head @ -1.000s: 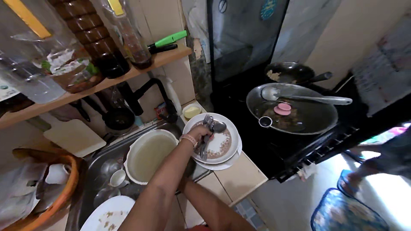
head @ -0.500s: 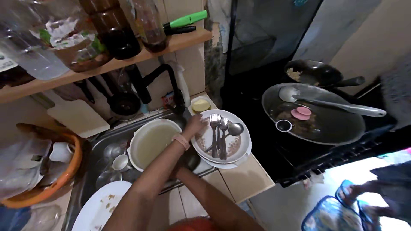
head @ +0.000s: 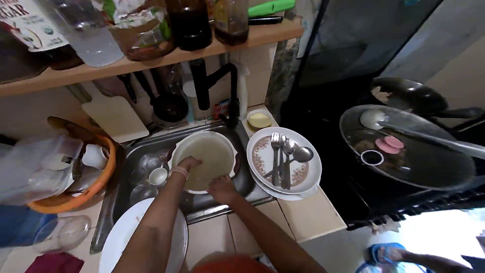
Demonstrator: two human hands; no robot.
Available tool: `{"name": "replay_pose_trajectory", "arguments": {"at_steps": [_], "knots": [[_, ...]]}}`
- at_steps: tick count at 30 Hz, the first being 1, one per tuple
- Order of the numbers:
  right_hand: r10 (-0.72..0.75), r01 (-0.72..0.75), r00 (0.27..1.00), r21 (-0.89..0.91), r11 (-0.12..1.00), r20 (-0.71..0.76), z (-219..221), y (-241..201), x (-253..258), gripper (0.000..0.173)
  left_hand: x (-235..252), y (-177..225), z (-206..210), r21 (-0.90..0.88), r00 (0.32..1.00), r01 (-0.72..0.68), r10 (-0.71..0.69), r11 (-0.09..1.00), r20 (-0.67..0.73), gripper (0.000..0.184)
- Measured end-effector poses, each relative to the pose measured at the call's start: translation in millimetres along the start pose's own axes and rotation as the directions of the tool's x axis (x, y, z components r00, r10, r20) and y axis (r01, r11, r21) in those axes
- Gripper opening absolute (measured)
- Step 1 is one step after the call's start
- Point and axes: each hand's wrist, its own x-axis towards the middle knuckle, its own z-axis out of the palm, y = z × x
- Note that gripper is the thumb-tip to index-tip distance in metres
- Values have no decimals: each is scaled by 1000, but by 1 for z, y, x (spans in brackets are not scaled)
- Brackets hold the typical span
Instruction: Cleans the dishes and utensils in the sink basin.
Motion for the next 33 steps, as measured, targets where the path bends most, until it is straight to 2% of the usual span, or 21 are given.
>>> {"name": "replay_pose_trajectory", "arguments": {"at_steps": [2,6,9,13,18,23,28,33], "knots": [[12,-11,1000,-13,1000,15,-1,0,1,55,8,-4,7,15,1000,13,-13,1000,17,66],[5,-6,999,-11,1000,-33,4,2,3,53,20,-4,21,91,997,-51,46,995,57,56],[9,-10,998,-19,1000,-55,7,3,4,53,26,9,29,61,994,-83,79,995,76,49],[39,-38,999,21,999,-37,6,4,6,52,36,33,34,41,980,-150,143,988,141,53],[39,-38,998,30,999,-43,6,3,6,54,36,53,41,260,966,-207,155,943,208,40],[50,-48,998,52,997,-39,6,2,5,54,39,40,50,184,966,-193,154,964,208,45],[58,-56,997,49,997,-42,8,2,6,54,19,40,51,432,951,-253,140,866,277,35],[39,-38,998,17,999,-53,8,2,5,56,16,32,48,426,950,-234,112,874,292,33]]}}
